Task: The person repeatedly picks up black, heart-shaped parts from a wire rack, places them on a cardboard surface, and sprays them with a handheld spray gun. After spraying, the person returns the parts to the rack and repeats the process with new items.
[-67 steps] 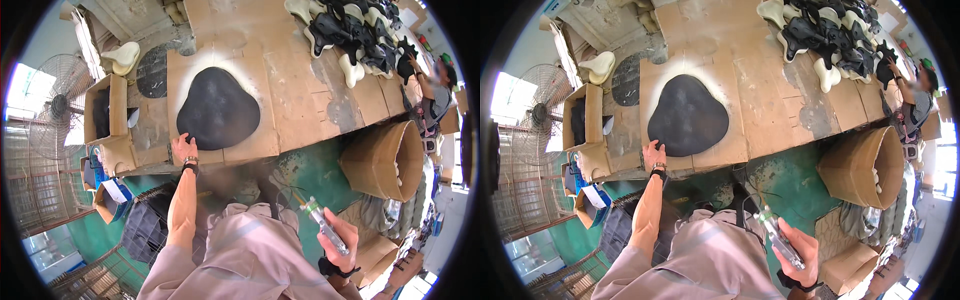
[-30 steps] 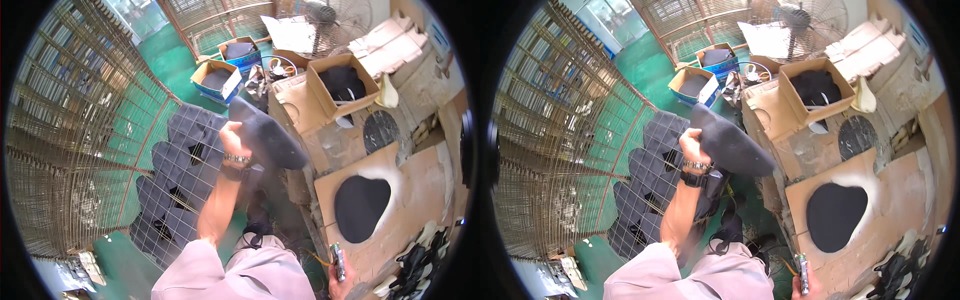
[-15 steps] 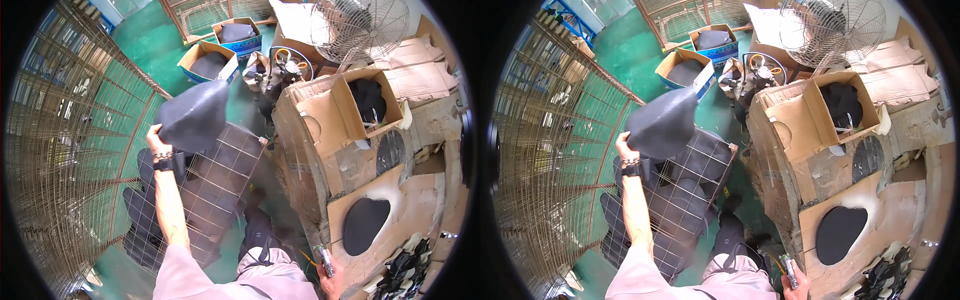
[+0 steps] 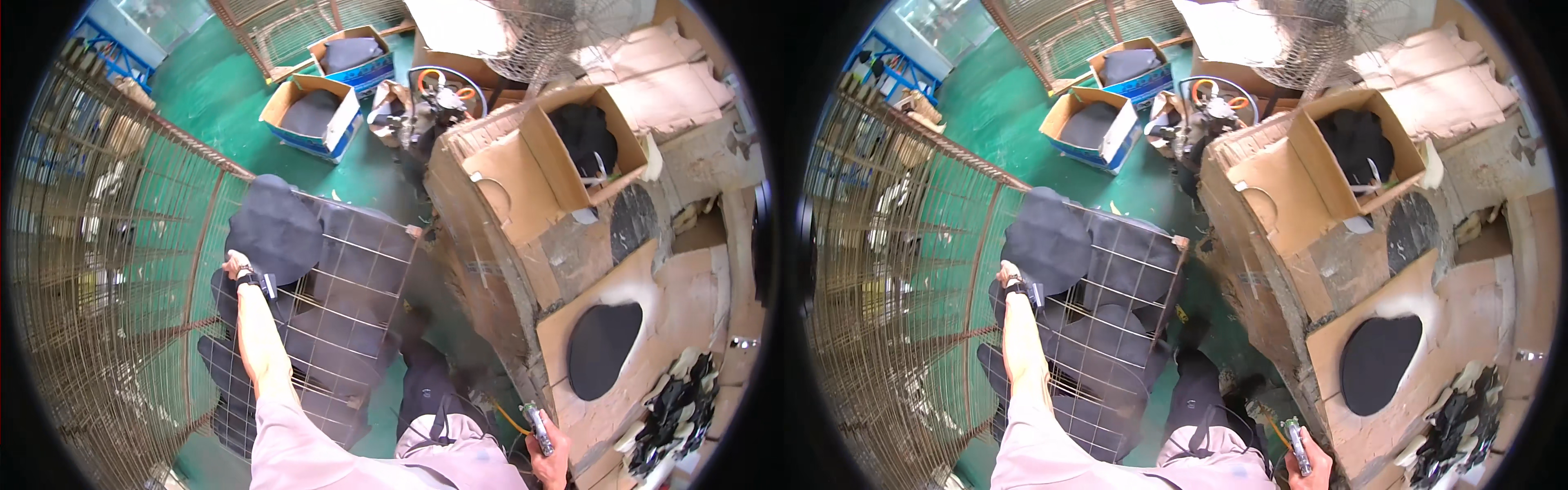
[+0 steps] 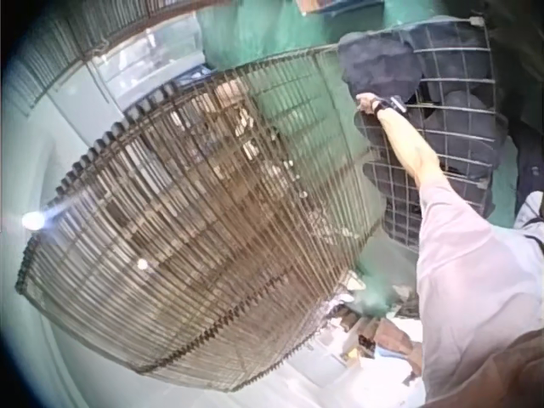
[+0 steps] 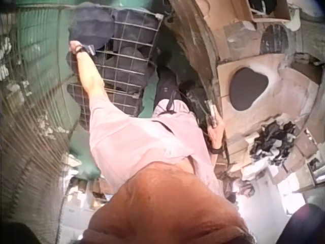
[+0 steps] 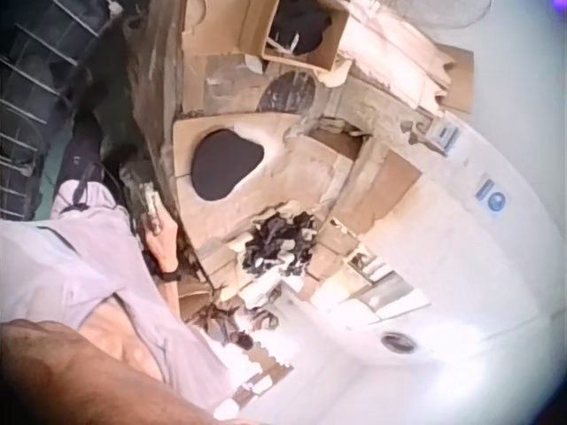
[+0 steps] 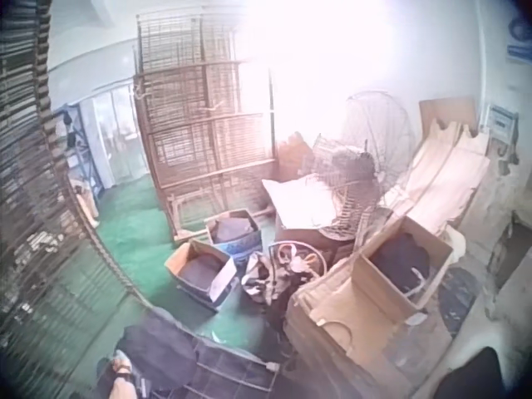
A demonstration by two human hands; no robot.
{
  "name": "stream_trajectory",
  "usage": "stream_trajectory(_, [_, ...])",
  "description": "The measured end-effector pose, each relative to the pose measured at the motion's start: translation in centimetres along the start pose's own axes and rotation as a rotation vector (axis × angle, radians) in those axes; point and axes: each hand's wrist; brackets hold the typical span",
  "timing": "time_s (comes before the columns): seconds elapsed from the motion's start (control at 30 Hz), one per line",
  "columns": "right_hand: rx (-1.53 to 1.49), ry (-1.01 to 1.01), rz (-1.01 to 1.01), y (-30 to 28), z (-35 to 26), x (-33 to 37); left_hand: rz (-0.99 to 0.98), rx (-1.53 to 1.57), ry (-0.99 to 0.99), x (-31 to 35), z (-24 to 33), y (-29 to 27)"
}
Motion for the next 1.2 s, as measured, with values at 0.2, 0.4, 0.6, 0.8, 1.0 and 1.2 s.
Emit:
stream_trajectory(0.2, [0.028,-0.103,0.325,-0.8,5.9,3.9,-0.140,-0.175,0.631,19.9,1.4,-1.2])
stream_trajectory(0.4, [-0.156,0.005,0.635,-5.1,12.4,13.2,-1.162,0.434,0.504,38.0,-9.6,-3.5])
stream_trajectory(0.6, [-0.350,0.115,0.970,-8.0,19.1,20.9,-1.641,0.008,0.486,55.9,-15.2,-10.7])
stream_trajectory(0.8, [-0.307,-0.138,0.853,-11.3,21.6,22.6,-1.680,-0.403,0.670,59.7,-18.6,-11.8])
stream_trajectory(1.0, [-0.334,-0.158,0.620,-11.6,24.1,25.3,-1.662,-0.463,0.643,61.3,-19.2,-12.9])
stream_trajectory(1.2, [-0.390,-0.050,0.660,-11.5,25.6,27.9,-1.651,-0.541,0.617,61.9,-20.7,-12.5])
Point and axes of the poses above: each hand's wrist, its own x-axis away from the middle knuckle, its own y-axis out of the palm, z = x × y, and after that the axes turned 3 degrees about y, right-handed
